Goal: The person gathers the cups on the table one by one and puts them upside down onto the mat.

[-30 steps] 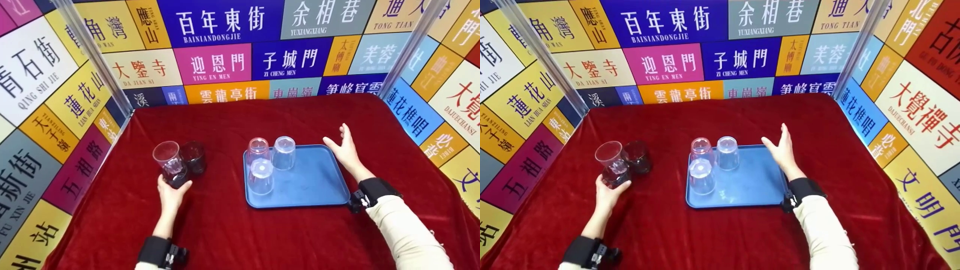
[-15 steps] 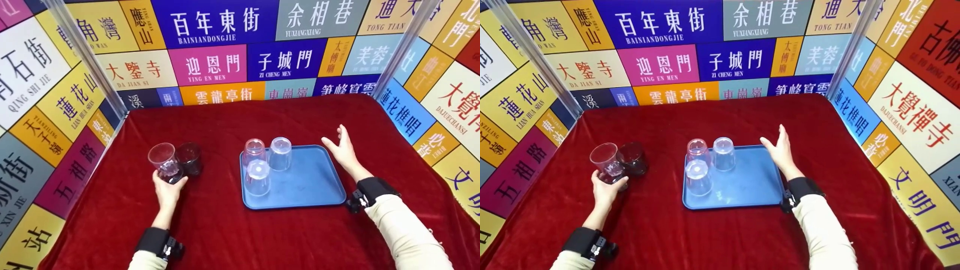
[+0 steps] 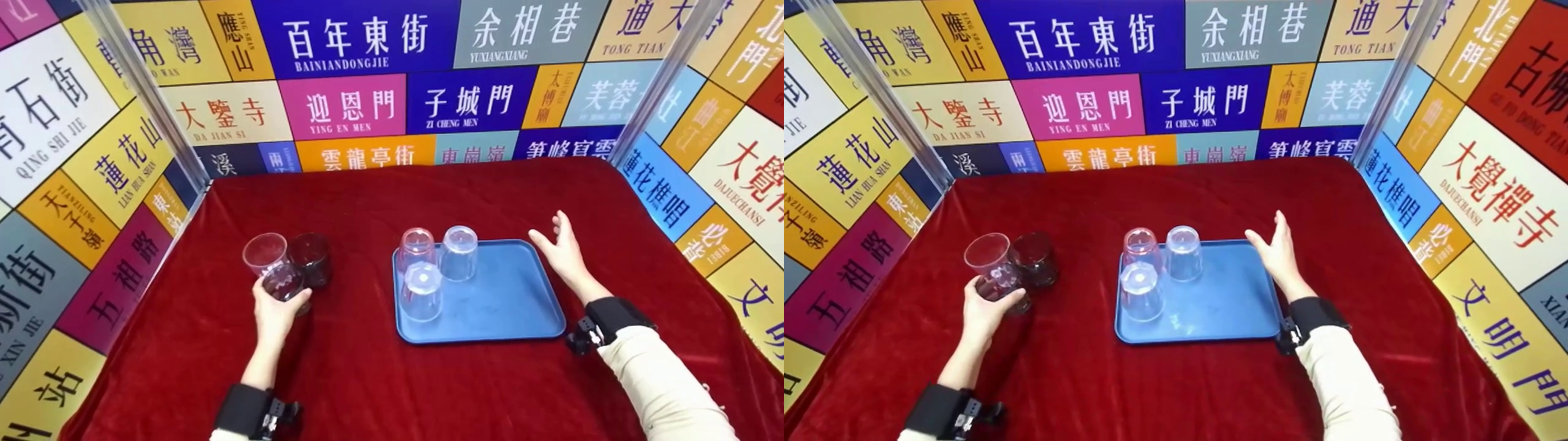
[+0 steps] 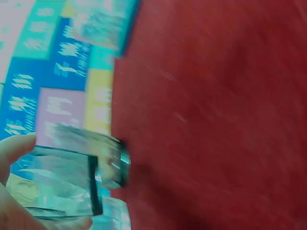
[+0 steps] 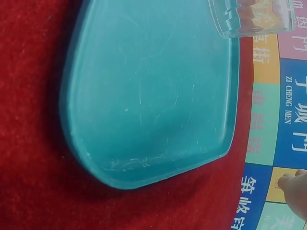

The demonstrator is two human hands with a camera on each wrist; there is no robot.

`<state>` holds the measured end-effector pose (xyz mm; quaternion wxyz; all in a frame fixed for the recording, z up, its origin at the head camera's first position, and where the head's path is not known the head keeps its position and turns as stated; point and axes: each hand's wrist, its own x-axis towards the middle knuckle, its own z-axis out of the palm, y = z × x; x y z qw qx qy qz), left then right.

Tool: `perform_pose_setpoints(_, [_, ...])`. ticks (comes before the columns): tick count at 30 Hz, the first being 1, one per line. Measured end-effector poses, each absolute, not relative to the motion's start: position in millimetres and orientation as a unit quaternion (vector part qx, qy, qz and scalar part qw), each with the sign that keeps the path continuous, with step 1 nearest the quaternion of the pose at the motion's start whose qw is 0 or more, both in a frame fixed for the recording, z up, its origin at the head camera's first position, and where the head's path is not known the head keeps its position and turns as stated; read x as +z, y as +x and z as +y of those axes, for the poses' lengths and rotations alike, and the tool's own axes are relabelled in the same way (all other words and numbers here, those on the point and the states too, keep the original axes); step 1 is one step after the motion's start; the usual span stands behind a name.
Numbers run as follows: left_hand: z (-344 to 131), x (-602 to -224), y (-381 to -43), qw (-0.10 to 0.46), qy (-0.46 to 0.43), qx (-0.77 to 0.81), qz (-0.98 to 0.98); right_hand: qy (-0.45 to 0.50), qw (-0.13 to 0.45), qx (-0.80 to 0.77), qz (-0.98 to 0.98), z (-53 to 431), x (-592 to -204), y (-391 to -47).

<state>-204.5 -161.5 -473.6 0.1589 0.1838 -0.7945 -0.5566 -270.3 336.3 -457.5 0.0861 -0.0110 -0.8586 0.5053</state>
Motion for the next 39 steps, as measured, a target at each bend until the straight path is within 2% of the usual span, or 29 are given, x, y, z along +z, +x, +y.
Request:
perform_pose_setpoints(4, [-154.0, -445.4, -198.9, 0.182, 0.161, -0.565, -0.789, -0.021, 0.084, 0.507, -0.857, 338.0, -459.2, -268.0])
perform_pose_setpoints(9, [-135.5, -412.6, -205.1, 0.245, 0.112, -0.636, -0.723, -0.023, 0.083, 0.511, -0.855, 336.3, -460.0, -268.8])
perform_pose_setpoints(13, [-111.1, -398.2, -213.6, 0.235, 0.066, -0.744, -0.621, -0.018, 0.089, 0.516, -0.852, 329.6, -457.0, -269.5])
perform_pose_setpoints(24, [-43.3, -390.7, -240.0, 0.097, 0.094, -0.884, -0.448, 0.029, 0.111, 0.551, -0.827, 293.8, -439.9, -271.2])
perform_pose_setpoints(30, [-10.5, -401.3, -240.7, -0.034, 0.089, -0.947, -0.308, 0.092, 0.120, 0.594, -0.790, 259.3, -423.7, -264.6])
perform_pose_setpoints(34, [7.1, -406.2, -242.7, -0.101, 0.109, -0.965, -0.214, 0.167, 0.103, 0.624, -0.757, 229.4, -409.7, -256.1])
perform_pose_setpoints(39, [22.4, -408.7, -243.7, -0.130, 0.108, -0.963, -0.208, 0.220, 0.065, 0.614, -0.755, 200.0, -401.8, -246.7])
